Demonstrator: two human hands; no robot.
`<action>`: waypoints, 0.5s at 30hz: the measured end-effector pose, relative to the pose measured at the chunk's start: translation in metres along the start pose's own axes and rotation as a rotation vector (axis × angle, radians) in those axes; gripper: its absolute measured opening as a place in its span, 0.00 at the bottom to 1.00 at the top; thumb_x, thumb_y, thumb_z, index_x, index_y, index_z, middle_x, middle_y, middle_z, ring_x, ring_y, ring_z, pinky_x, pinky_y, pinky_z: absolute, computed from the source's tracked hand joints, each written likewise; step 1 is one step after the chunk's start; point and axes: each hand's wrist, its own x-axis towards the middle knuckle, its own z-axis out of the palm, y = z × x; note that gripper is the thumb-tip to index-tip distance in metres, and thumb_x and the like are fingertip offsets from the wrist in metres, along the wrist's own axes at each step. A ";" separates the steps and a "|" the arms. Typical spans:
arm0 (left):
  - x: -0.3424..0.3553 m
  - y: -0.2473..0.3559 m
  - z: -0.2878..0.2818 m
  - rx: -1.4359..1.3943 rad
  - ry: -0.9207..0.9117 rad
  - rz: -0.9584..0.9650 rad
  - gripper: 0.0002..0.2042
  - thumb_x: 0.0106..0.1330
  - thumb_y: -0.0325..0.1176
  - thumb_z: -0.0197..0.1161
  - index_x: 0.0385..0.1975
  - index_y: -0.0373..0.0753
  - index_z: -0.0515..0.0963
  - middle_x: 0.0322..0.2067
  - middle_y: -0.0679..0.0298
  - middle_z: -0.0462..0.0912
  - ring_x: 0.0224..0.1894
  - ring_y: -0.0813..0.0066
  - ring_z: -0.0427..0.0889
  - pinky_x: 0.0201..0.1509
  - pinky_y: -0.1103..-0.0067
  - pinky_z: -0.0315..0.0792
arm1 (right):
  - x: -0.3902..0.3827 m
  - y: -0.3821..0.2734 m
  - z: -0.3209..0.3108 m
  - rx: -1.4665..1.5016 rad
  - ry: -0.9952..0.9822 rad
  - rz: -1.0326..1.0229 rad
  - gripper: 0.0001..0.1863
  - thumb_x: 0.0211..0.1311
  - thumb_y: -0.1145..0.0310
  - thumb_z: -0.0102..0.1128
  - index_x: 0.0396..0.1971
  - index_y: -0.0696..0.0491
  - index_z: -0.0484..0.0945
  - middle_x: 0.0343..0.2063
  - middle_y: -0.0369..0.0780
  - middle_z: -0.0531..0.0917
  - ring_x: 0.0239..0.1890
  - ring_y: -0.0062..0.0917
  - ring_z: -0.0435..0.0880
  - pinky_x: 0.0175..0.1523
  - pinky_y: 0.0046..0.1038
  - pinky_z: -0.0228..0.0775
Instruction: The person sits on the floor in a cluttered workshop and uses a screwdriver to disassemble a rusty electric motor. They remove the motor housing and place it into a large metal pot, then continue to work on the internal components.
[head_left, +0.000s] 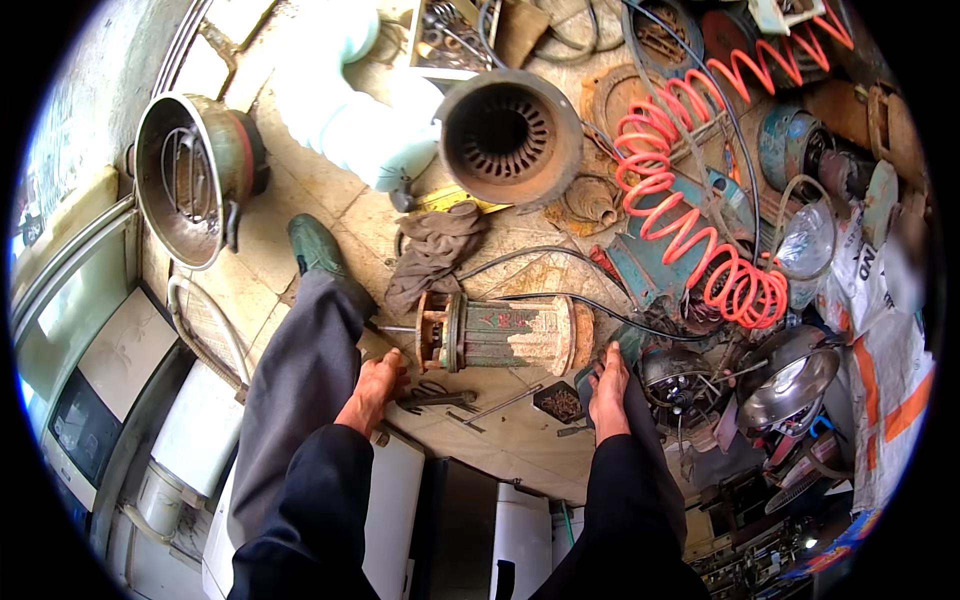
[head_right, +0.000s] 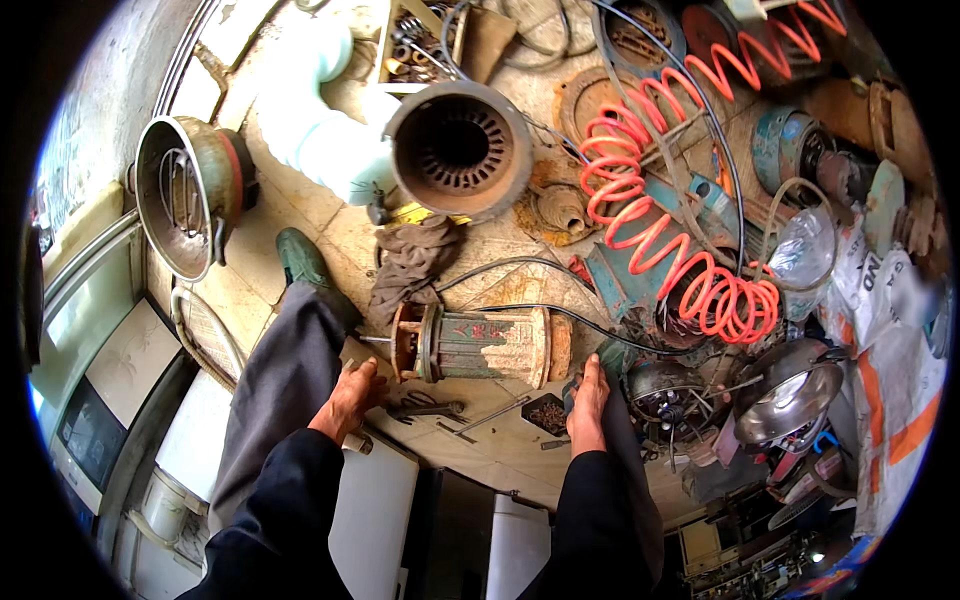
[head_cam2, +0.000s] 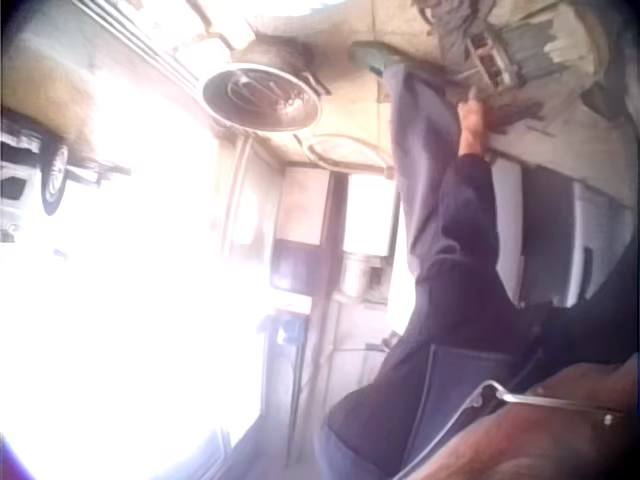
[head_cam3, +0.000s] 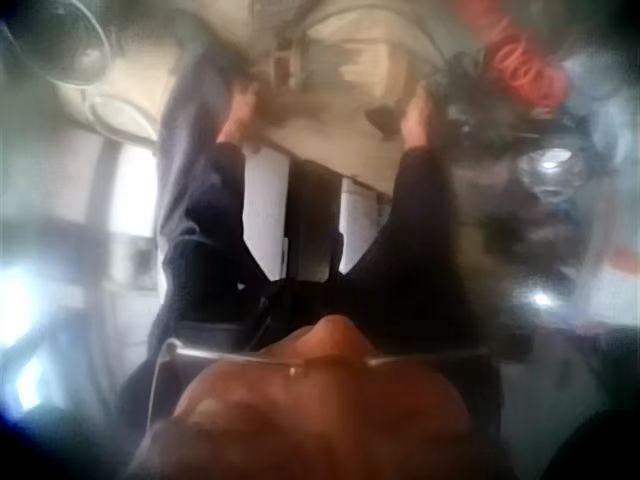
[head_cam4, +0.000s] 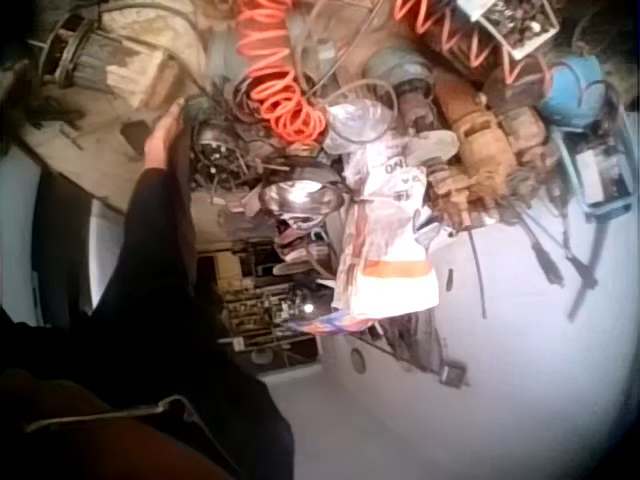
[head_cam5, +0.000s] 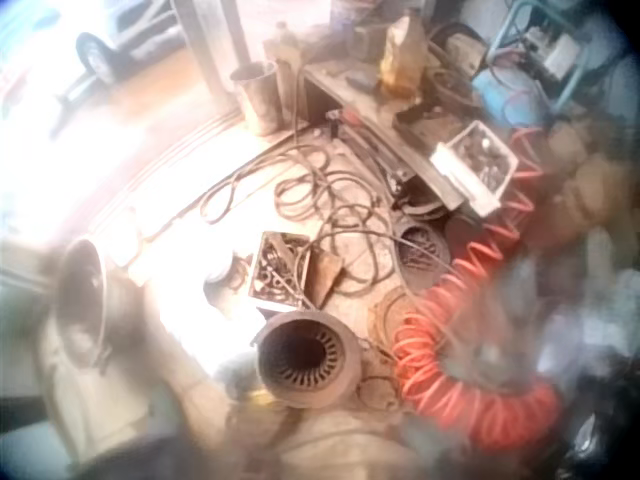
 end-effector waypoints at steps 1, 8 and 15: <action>0.017 -0.006 0.003 -0.092 -0.034 -0.008 0.25 0.75 0.51 0.55 0.56 0.33 0.75 0.48 0.52 0.85 0.46 0.58 0.85 0.51 0.65 0.78 | 0.009 0.003 0.005 0.019 -0.055 0.011 0.36 0.72 0.40 0.56 0.67 0.52 0.71 0.62 0.37 0.76 0.59 0.29 0.76 0.60 0.35 0.66; 0.073 0.001 0.039 -0.772 -0.239 -0.155 0.26 0.80 0.53 0.47 0.62 0.35 0.68 0.53 0.54 0.80 0.55 0.58 0.81 0.59 0.58 0.75 | 0.031 0.005 0.040 0.245 -0.343 -0.025 0.34 0.76 0.43 0.49 0.68 0.55 0.71 0.63 0.40 0.78 0.63 0.30 0.78 0.66 0.33 0.68; 0.091 -0.015 0.041 -0.880 -0.235 -0.055 0.17 0.83 0.44 0.41 0.49 0.37 0.72 0.46 0.52 0.82 0.46 0.55 0.84 0.52 0.58 0.81 | 0.029 -0.007 0.047 0.345 -0.444 0.167 0.29 0.79 0.47 0.39 0.66 0.50 0.72 0.60 0.36 0.80 0.61 0.29 0.79 0.66 0.36 0.71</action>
